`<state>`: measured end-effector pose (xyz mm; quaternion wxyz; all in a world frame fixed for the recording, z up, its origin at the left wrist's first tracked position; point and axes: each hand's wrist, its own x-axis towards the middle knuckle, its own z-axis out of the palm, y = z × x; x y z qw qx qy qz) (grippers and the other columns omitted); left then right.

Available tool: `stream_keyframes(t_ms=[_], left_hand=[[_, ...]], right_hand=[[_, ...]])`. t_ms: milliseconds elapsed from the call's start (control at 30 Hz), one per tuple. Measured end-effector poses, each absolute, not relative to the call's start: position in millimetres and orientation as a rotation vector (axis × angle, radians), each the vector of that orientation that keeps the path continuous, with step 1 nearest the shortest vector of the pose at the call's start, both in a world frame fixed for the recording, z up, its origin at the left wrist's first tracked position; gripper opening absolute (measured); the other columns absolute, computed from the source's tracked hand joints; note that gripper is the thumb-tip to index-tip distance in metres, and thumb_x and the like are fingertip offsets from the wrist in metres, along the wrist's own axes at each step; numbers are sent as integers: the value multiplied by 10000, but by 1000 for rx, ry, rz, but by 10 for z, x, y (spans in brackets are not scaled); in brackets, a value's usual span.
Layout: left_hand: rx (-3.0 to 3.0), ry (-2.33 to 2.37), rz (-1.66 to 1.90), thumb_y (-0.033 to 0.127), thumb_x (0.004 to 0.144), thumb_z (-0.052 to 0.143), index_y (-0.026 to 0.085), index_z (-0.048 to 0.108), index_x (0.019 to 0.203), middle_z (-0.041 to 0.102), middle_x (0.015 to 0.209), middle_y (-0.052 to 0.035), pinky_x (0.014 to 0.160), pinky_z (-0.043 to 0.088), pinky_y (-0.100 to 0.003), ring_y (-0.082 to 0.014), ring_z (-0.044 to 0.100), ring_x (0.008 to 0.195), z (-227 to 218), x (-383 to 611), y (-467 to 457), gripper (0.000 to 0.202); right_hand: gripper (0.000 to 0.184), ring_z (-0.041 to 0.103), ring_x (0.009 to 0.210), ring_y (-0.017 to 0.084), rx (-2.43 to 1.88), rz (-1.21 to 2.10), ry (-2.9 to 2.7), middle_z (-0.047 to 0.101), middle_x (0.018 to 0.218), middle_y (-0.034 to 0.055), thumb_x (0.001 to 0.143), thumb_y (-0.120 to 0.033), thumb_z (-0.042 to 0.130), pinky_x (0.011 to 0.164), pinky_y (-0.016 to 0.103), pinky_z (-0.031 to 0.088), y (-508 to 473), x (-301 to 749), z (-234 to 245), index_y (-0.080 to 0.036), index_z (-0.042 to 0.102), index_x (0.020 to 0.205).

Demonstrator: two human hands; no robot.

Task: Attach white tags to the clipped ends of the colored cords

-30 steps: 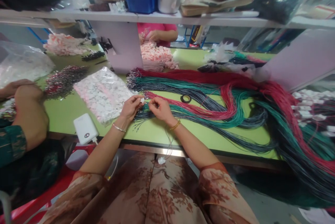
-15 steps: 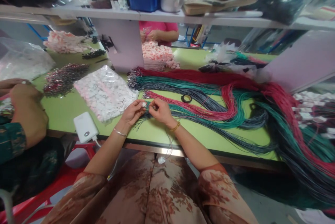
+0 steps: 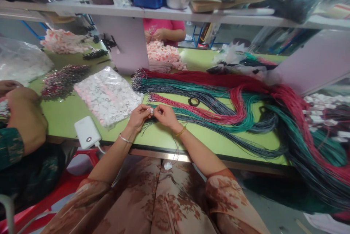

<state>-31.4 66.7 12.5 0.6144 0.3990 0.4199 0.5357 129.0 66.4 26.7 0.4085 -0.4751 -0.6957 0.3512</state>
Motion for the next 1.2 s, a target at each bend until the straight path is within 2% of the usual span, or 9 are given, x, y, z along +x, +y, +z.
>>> stream_keyframes(t_ms=[133,333,533,733,833,900,1033,1133,1200], left_hand=[[894,1000,1255,338,585,837,145,640,804,650,639,4,581,466,-219,-92,591,577,124,-290,664,352],[1009,1076,1287,317,581,823,138,648,758,625,575,13,544,445,-222,-94,570,534,97,-271,641,306],[993,1117,1247,291,587,803,137,647,742,627,594,5,519,433,-219,-111,593,548,134,-331,659,269],[1023,1092,1235,267,588,796,139,651,734,627,567,5,505,425,-202,-91,564,514,143,-335,644,242],[1034,1111,1083,234,580,787,135,650,699,605,520,4,448,385,-188,-80,527,450,146,-415,650,207],[1029,1104,987,217,576,777,134,644,677,596,510,2,423,369,-181,-79,522,430,155,-485,664,186],[1052,1074,895,198,585,750,133,650,684,619,549,-13,415,380,-170,-82,546,448,172,-581,678,155],[1056,1083,864,194,591,744,135,649,695,617,544,-11,420,394,-172,-85,550,449,183,-592,670,153],[1046,1085,864,199,597,748,137,644,698,617,544,-10,422,398,-175,-84,547,444,192,-585,664,158]], right_hand=[[246,398,538,98,-1190,857,-1855,524,586,-20,836,-356,515,533,231,298,658,1300,291,-166,567,689],[226,387,519,103,-1312,605,-1943,518,575,-12,835,-302,515,537,251,259,588,1245,266,-176,525,648],[233,417,547,100,-1173,837,-1996,561,624,-14,861,-324,491,540,227,293,647,1309,276,-164,578,716],[229,382,519,100,-1189,755,-2053,513,571,-30,851,-324,514,528,234,258,669,1318,249,-170,569,691],[233,441,570,116,-1172,774,-2108,569,639,-10,881,-307,474,559,232,291,727,1380,222,-174,587,726],[200,478,626,133,-1280,663,-2147,619,715,22,879,-256,469,587,242,303,764,1456,203,-174,604,754],[100,491,655,159,-1464,483,-2360,658,764,54,793,-164,544,592,266,276,760,1579,166,-183,628,742],[120,514,678,170,-1468,481,-2395,669,796,55,814,-173,539,601,272,285,764,1579,159,-193,654,785],[140,541,750,186,-1478,413,-2346,673,876,72,838,-198,541,625,274,306,807,1545,158,-194,675,877]])
